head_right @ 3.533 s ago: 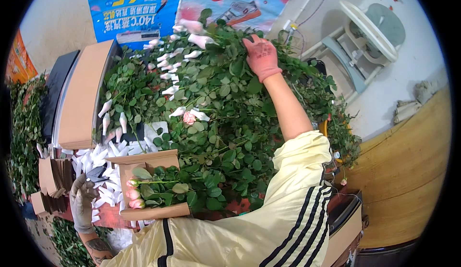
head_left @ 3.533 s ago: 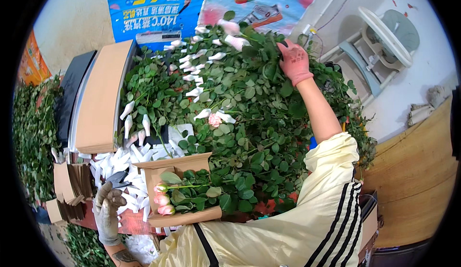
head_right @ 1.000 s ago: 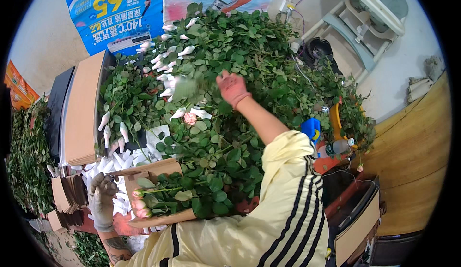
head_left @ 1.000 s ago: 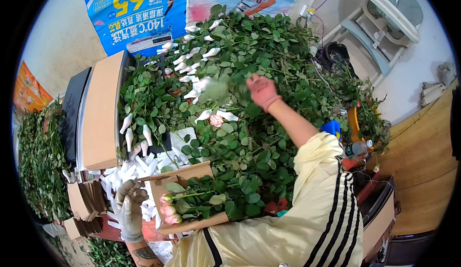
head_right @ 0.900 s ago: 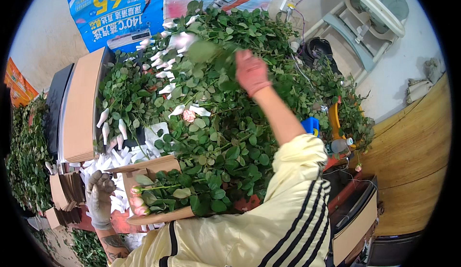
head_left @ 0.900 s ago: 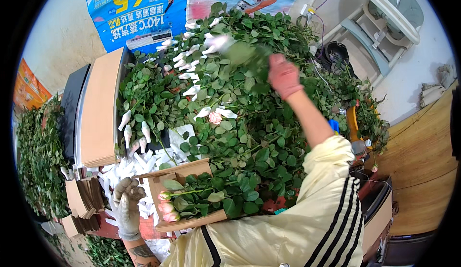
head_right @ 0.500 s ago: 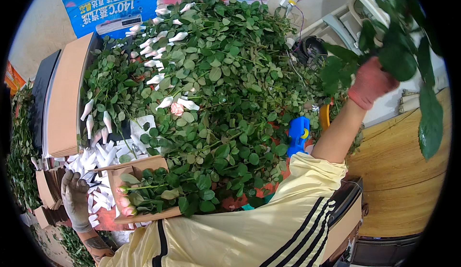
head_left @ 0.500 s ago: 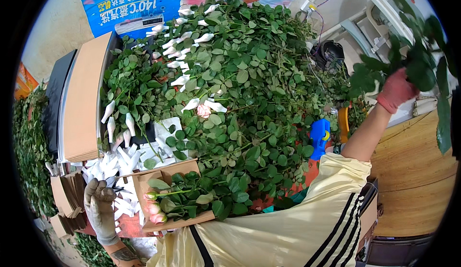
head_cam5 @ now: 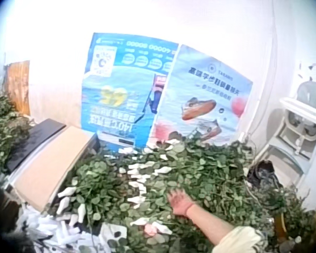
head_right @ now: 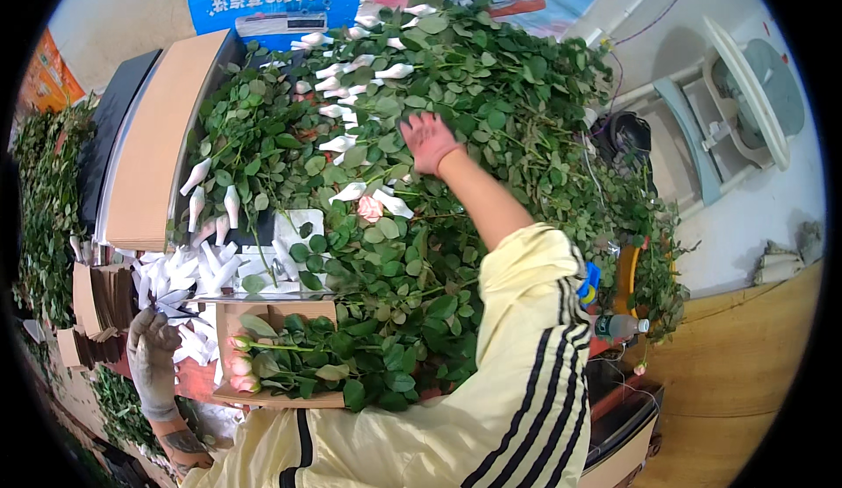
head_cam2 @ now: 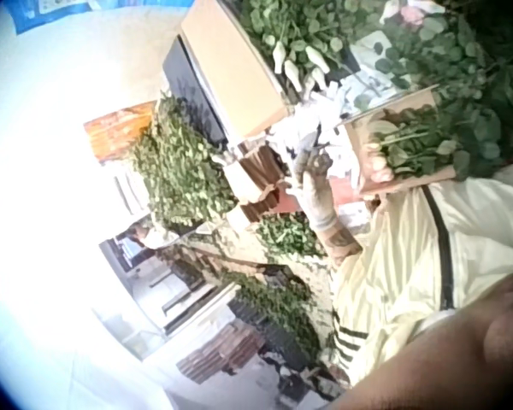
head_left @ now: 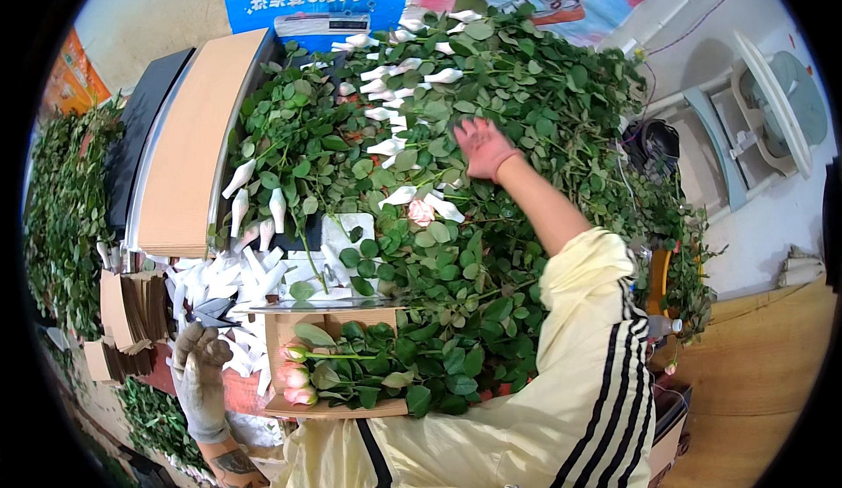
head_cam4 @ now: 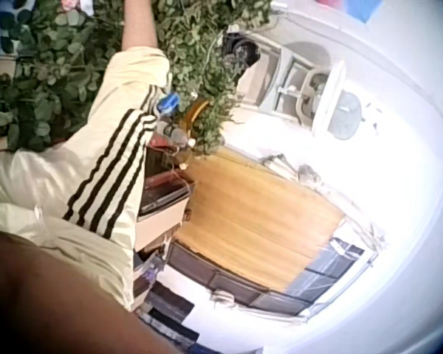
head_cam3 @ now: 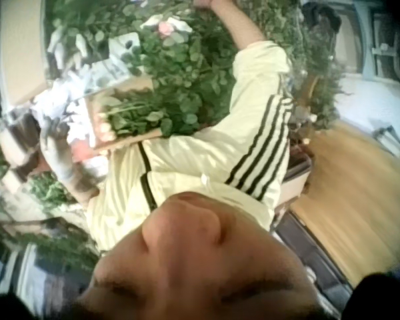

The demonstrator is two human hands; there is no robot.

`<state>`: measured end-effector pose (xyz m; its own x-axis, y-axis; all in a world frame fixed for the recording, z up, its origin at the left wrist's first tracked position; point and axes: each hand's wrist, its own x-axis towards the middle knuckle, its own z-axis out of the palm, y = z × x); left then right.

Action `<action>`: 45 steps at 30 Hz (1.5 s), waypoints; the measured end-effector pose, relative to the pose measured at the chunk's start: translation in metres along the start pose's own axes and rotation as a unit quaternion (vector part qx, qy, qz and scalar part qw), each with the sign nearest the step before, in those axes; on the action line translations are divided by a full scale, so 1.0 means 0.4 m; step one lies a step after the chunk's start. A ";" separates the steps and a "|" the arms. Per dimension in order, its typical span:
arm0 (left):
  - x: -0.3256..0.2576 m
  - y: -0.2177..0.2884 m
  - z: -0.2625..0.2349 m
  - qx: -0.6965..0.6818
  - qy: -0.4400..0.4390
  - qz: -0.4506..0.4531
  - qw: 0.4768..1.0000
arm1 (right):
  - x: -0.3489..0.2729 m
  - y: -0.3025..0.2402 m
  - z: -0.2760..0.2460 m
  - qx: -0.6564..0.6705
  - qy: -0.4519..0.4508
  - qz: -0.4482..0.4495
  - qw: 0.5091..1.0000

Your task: The person packs roses into a cardboard box by hand, picking individual stems from a pile and arranging them neatly inside.

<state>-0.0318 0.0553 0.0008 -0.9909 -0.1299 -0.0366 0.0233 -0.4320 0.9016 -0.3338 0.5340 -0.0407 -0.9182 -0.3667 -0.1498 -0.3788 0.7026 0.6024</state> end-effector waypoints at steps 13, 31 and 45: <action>-0.023 -0.026 -0.016 0.008 0.046 -0.008 0.999 | 0.119 -0.023 0.127 0.148 -0.048 0.097 0.983; 0.002 -0.026 -0.012 0.003 -0.048 -0.006 0.999 | -0.344 0.445 0.025 0.156 0.451 0.320 0.819; -0.017 0.019 -0.047 -0.007 -0.050 0.026 0.998 | -0.886 0.768 -0.042 0.108 0.517 0.466 0.710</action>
<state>-0.0223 0.0361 -0.0001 -0.9966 -0.0622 0.0541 0.0761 -0.4403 0.8946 -0.1227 0.8697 0.2105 -0.2482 0.1461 0.9576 0.2272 0.9698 -0.0890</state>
